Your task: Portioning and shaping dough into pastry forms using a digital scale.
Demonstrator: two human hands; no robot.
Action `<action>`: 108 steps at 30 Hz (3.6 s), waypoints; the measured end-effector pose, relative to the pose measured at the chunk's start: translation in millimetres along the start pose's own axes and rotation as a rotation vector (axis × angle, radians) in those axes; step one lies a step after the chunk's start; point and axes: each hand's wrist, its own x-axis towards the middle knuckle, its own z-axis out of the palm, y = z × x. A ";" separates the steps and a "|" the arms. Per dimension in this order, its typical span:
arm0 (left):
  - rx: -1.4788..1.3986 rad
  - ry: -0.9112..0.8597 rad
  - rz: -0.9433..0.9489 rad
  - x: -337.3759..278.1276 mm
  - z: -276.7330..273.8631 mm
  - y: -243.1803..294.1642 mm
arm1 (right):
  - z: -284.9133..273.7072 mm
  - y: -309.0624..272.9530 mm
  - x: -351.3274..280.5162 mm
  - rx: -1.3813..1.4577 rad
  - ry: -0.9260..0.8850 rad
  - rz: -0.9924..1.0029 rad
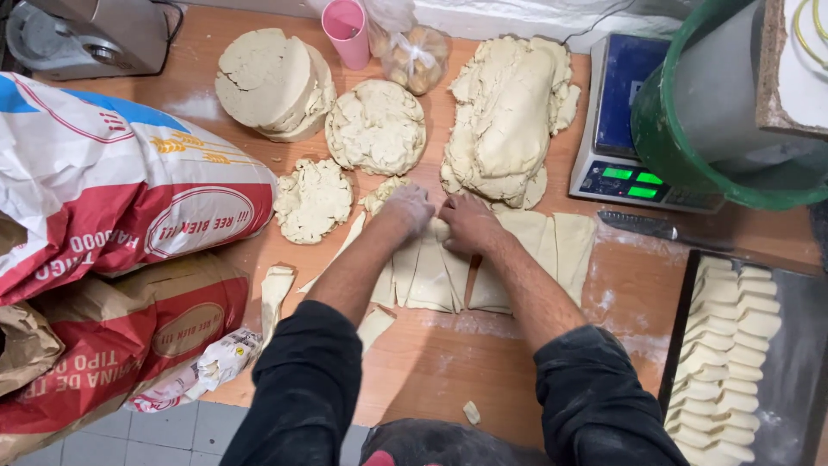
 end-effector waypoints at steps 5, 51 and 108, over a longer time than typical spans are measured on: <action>-0.052 0.048 0.195 -24.3 6.5 -16.8 | -22.7 -10.9 -17.7 0.140 -0.157 0.021; -0.474 0.213 0.058 -135.5 164.1 72.3 | 129.6 -58.5 -275.2 0.460 0.295 0.463; -1.263 0.700 -0.292 -247.8 227.5 101.5 | 54.0 -73.9 -119.9 0.636 0.314 0.255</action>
